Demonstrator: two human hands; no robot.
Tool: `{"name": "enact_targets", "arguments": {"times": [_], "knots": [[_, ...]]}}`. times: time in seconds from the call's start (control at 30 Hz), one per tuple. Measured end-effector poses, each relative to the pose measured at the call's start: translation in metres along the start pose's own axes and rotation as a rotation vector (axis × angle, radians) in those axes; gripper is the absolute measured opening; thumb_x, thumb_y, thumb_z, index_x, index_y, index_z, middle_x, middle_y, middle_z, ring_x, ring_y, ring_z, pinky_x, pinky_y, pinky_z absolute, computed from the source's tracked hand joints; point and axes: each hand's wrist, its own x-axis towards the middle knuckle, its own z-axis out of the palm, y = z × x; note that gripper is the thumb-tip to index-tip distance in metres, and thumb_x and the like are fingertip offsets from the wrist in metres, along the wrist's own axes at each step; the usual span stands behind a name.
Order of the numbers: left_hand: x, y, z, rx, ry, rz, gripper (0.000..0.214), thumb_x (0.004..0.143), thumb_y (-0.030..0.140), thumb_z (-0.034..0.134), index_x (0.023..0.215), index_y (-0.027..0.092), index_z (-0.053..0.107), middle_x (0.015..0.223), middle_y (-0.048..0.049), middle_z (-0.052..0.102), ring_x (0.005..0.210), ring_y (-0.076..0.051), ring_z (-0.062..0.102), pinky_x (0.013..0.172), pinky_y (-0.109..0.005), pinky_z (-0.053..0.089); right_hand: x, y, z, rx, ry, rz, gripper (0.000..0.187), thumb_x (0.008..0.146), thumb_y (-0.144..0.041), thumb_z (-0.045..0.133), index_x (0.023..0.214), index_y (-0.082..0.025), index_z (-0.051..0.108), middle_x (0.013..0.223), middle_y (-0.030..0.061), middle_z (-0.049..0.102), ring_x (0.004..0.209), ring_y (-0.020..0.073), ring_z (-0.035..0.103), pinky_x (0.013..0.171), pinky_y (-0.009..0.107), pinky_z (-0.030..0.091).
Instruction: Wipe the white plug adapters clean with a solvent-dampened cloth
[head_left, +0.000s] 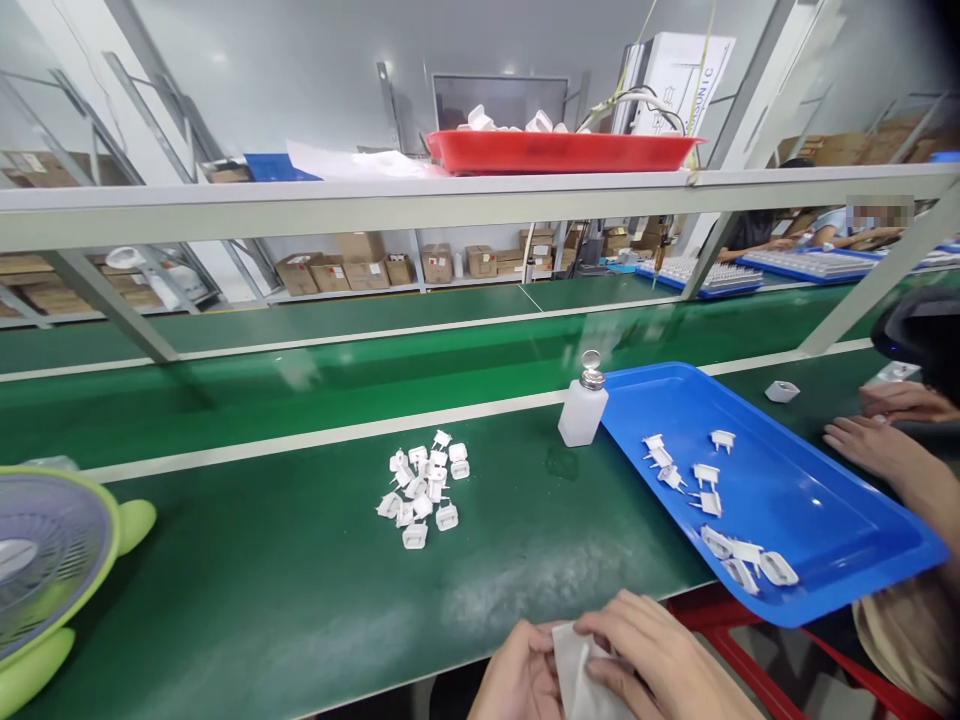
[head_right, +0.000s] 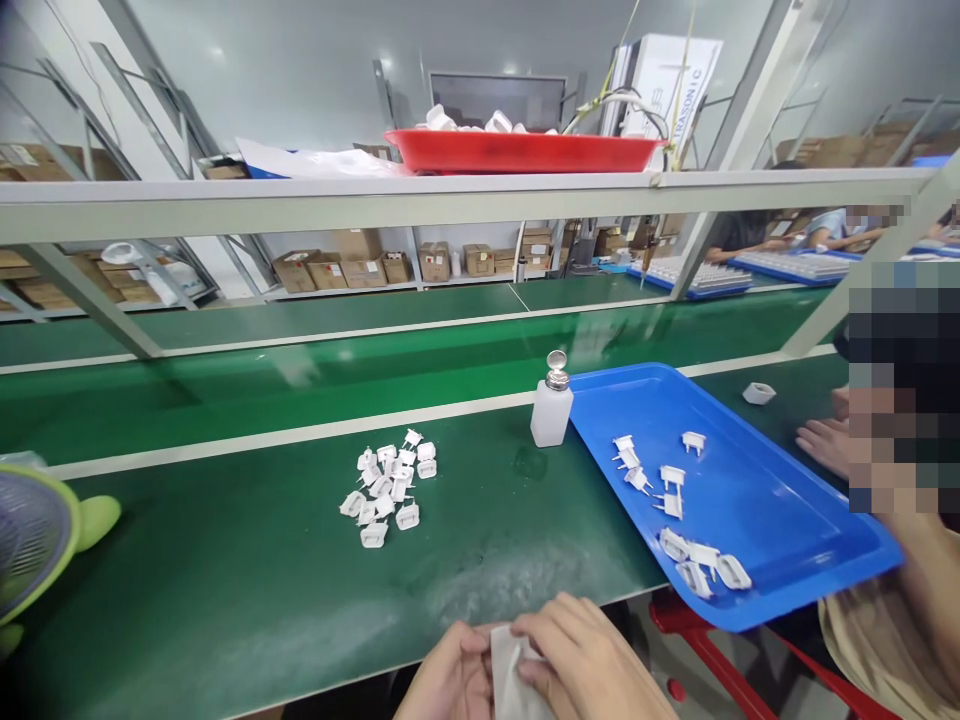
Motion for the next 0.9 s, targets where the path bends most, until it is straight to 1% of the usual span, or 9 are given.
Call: {"name": "enact_targets", "arguments": {"times": [0.1, 0.2, 0.33, 0.43, 0.57, 0.67, 0.73, 0.83, 0.9], "knots": [[-0.010, 0.008, 0.004, 0.041, -0.066, -0.005, 0.027, 0.062, 0.020, 0.065, 0.085, 0.011, 0.075, 0.079, -0.0074, 0.073, 0.071, -0.018, 0.066, 0.069, -0.029, 0.049, 0.008, -0.008, 0.001, 0.108, 0.022, 0.092, 0.021, 0.098, -0.025, 0.060, 0.119, -0.030, 0.065, 0.104, 0.0030, 0.071, 0.100, 0.0217, 0.068, 0.089, 0.032, 0.057], [-0.018, 0.009, 0.005, 0.105, -0.011, 0.056, 0.030, 0.061, 0.008, 0.062, 0.088, 0.015, 0.073, 0.088, -0.0064, 0.076, 0.086, -0.021, 0.071, 0.079, -0.030, 0.051, 0.014, -0.013, 0.001, 0.177, -0.007, 0.138, 0.022, 0.097, -0.022, 0.060, 0.116, -0.029, 0.066, 0.100, 0.0024, 0.071, 0.099, 0.0220, 0.068, 0.091, 0.034, 0.055], [-0.020, 0.009, 0.007, 0.156, 0.084, 0.042, 0.027, 0.062, 0.009, 0.063, 0.087, 0.015, 0.070, 0.079, -0.0072, 0.075, 0.083, -0.026, 0.074, 0.078, -0.037, 0.055, 0.014, -0.007, 0.000, 0.289, -0.001, 0.152, 0.018, 0.099, -0.032, 0.059, 0.114, -0.029, 0.068, 0.110, 0.0049, 0.069, 0.106, 0.0229, 0.065, 0.095, 0.035, 0.053], [-0.017, 0.011, 0.010, 0.161, 0.075, 0.023, 0.039, 0.060, 0.013, 0.064, 0.099, 0.013, 0.069, 0.081, -0.0105, 0.076, 0.085, -0.033, 0.076, 0.078, -0.044, 0.057, 0.005, 0.005, 0.003, 0.377, 0.086, 0.341, 0.034, 0.098, -0.048, 0.057, 0.126, -0.030, 0.066, 0.127, 0.0072, 0.066, 0.112, 0.0240, 0.063, 0.096, 0.036, 0.052], [-0.016, 0.016, 0.013, 0.194, -0.010, 0.011, 0.058, 0.055, 0.012, 0.060, 0.113, 0.016, 0.065, 0.095, -0.0111, 0.077, 0.084, -0.028, 0.075, 0.074, -0.040, 0.057, -0.007, 0.011, 0.008, 0.563, 0.057, 0.548, 0.037, 0.085, -0.049, 0.068, 0.112, -0.024, 0.075, 0.104, 0.0075, 0.075, 0.093, 0.0253, 0.069, 0.082, 0.034, 0.056], [-0.016, 0.018, 0.014, 0.253, -0.032, 0.033, 0.062, 0.058, 0.009, 0.058, 0.120, 0.018, 0.060, 0.074, 0.0002, 0.070, 0.066, -0.014, 0.067, 0.063, -0.025, 0.050, -0.008, 0.006, 0.008, 0.639, 0.075, 0.536, 0.029, 0.082, -0.045, 0.071, 0.097, -0.023, 0.079, 0.092, 0.0056, 0.077, 0.081, 0.0232, 0.068, 0.074, 0.032, 0.055], [-0.016, 0.018, 0.015, 0.271, -0.037, 0.043, 0.068, 0.057, 0.009, 0.059, 0.124, 0.020, 0.056, 0.069, 0.0048, 0.064, 0.061, -0.012, 0.063, 0.061, -0.023, 0.049, -0.006, 0.004, 0.006, 0.633, 0.110, 0.520, 0.027, 0.082, -0.048, 0.071, 0.091, -0.023, 0.080, 0.084, 0.0042, 0.075, 0.076, 0.0219, 0.066, 0.070, 0.030, 0.053], [-0.016, 0.019, 0.019, 0.262, -0.063, 0.001, 0.070, 0.059, 0.014, 0.067, 0.127, 0.023, 0.049, 0.088, -0.0015, 0.072, 0.080, -0.023, 0.074, 0.074, -0.036, 0.057, -0.003, 0.002, 0.003, 0.600, 0.136, 0.441, 0.026, 0.089, -0.048, 0.069, 0.087, -0.024, 0.078, 0.080, 0.0026, 0.071, 0.073, 0.0201, 0.065, 0.066, 0.028, 0.053], [-0.015, 0.020, 0.021, 0.261, -0.060, -0.031, 0.061, 0.071, 0.027, 0.072, 0.127, 0.022, 0.047, 0.100, -0.0105, 0.076, 0.095, -0.031, 0.076, 0.080, -0.044, 0.057, -0.004, 0.001, -0.002, 0.487, 0.214, 0.303, 0.021, 0.096, -0.041, 0.062, 0.091, -0.026, 0.075, 0.084, 0.0023, 0.071, 0.074, 0.0188, 0.067, 0.066, 0.027, 0.055]]}}
